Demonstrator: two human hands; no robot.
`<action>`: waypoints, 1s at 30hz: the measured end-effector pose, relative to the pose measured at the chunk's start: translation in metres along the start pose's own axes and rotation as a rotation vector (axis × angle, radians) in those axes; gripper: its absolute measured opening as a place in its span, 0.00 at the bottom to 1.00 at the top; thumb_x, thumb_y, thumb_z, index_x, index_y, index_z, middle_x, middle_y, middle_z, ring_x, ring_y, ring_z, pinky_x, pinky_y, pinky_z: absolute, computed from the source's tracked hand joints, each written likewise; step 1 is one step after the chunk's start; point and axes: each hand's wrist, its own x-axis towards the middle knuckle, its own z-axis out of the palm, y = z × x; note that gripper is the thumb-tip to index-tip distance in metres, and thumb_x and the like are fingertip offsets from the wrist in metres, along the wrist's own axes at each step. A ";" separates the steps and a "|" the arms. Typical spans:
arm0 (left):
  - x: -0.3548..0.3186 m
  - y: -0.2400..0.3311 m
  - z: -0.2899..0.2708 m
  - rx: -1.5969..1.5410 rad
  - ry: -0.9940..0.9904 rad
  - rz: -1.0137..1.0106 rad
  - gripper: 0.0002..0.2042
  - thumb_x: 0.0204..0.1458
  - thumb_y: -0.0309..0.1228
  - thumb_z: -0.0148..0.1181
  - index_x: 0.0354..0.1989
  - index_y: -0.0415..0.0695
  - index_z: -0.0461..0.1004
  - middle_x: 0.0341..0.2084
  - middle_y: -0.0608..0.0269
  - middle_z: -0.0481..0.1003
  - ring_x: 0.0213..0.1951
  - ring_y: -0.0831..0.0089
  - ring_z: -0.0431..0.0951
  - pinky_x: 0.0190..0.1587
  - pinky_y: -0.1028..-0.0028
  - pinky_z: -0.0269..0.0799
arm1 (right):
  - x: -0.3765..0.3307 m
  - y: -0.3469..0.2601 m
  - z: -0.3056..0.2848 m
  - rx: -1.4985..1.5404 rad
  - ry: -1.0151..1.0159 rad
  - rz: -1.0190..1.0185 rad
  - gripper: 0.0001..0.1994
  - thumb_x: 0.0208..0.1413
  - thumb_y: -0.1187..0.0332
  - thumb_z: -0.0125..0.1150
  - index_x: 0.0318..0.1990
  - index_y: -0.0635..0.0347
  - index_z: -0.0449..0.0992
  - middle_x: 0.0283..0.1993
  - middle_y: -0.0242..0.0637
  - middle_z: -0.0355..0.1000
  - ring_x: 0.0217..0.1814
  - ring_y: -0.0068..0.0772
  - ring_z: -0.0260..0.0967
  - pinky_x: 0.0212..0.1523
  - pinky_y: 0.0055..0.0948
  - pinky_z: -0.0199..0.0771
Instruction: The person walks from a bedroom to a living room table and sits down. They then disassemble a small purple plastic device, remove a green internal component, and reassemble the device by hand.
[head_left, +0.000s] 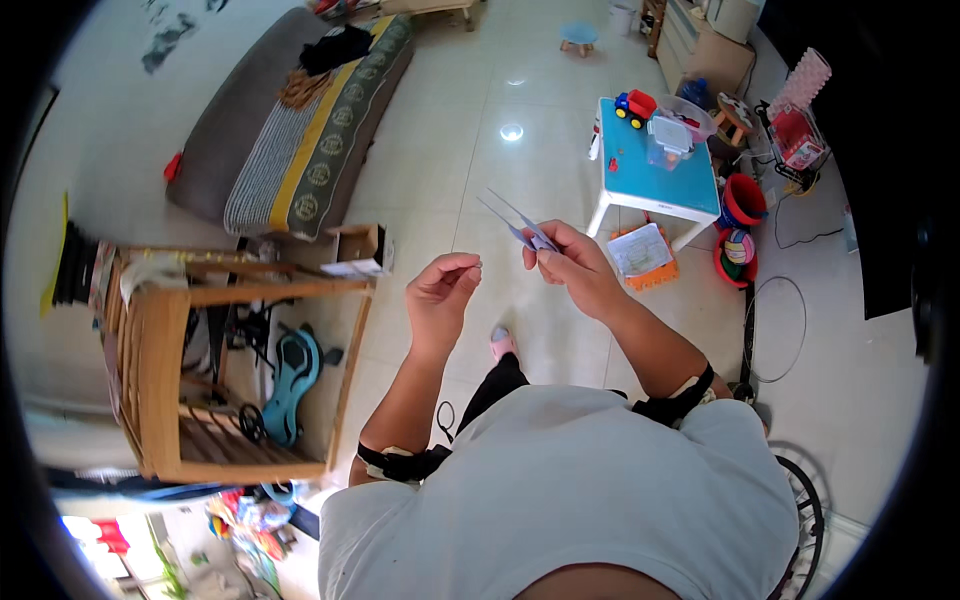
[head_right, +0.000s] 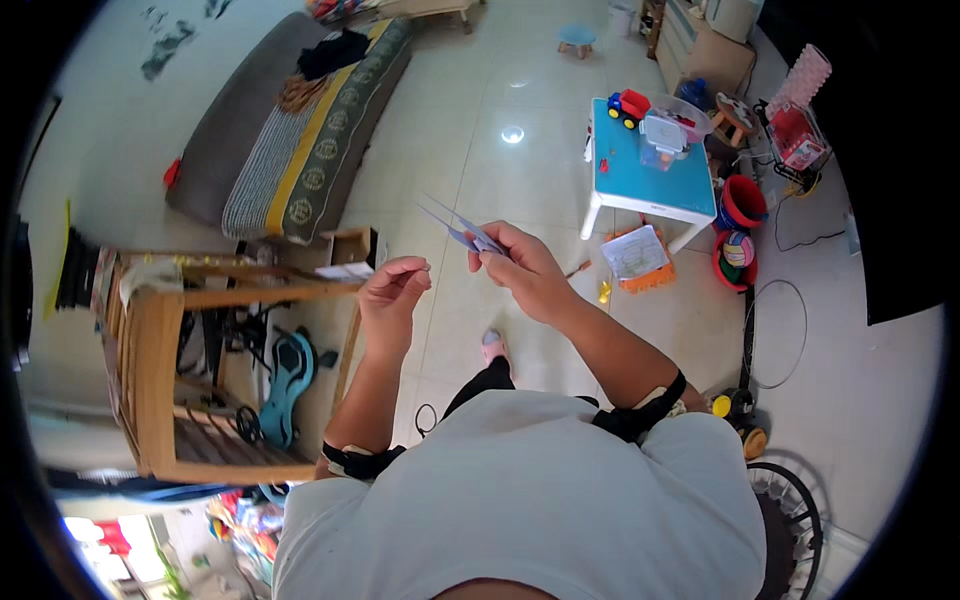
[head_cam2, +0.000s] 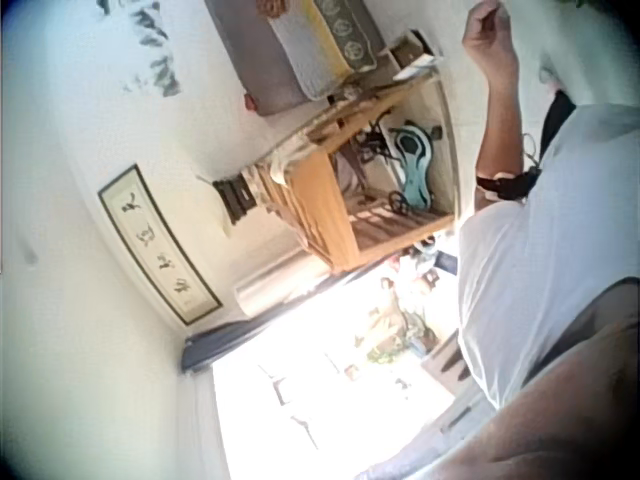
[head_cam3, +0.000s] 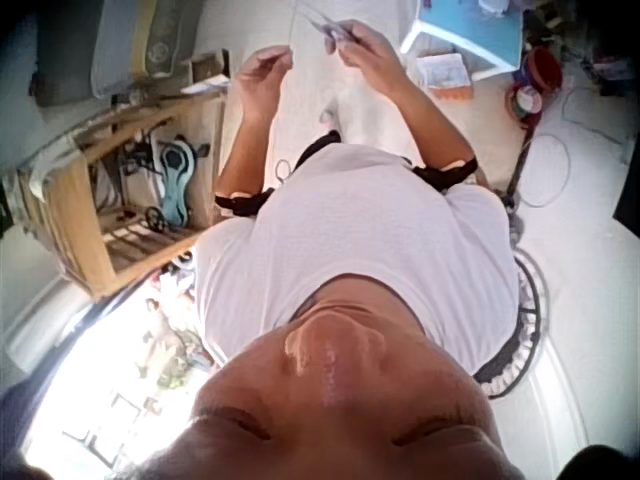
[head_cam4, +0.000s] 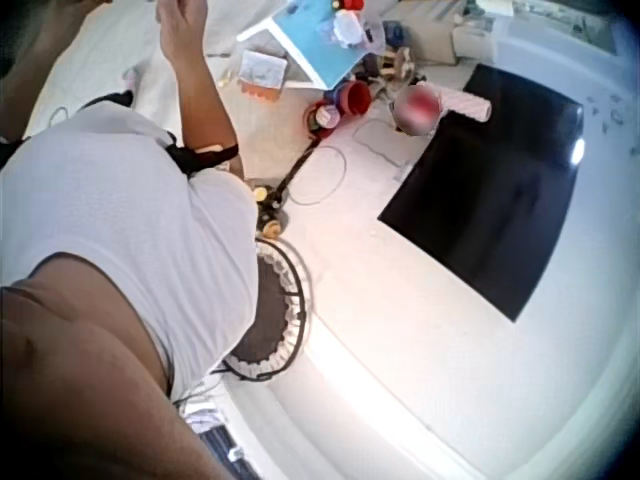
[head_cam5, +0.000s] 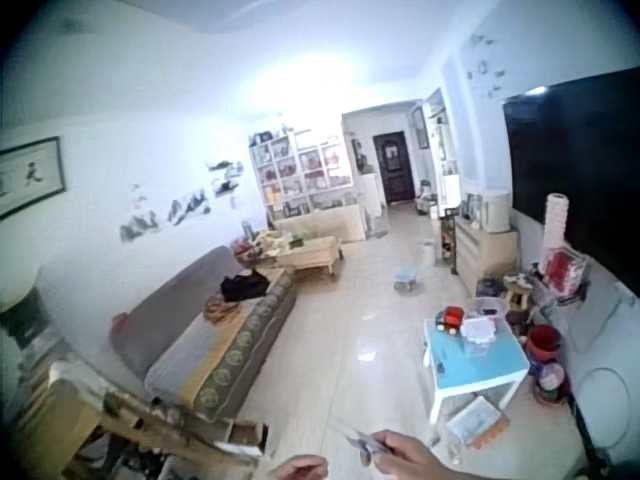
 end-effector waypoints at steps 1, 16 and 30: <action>0.029 -0.003 -0.003 -0.011 -0.039 0.010 0.06 0.49 0.17 0.55 0.35 0.37 0.74 0.30 0.67 0.74 0.32 0.82 0.72 0.37 0.83 0.68 | 0.024 -0.001 -0.006 0.033 0.033 0.022 0.12 0.55 0.71 0.45 0.46 0.63 0.65 0.33 0.28 0.64 0.24 0.12 0.49 0.25 0.14 0.52; 0.414 -0.072 0.048 0.040 -0.447 0.043 0.07 0.48 0.15 0.55 0.35 0.37 0.73 0.33 0.62 0.73 0.35 0.78 0.72 0.39 0.80 0.69 | 0.307 0.009 -0.188 0.191 0.257 -0.012 0.19 0.55 0.74 0.40 0.55 0.66 0.61 0.35 0.31 0.63 0.27 0.18 0.55 0.32 0.19 0.60; 0.765 -0.154 0.151 0.116 -0.494 -0.077 0.06 0.48 0.16 0.54 0.34 0.35 0.74 0.32 0.62 0.73 0.35 0.78 0.72 0.38 0.81 0.68 | 0.570 -0.030 -0.444 0.398 0.340 0.039 0.16 0.55 0.73 0.39 0.51 0.64 0.63 0.30 0.28 0.62 0.22 0.15 0.50 0.26 0.16 0.54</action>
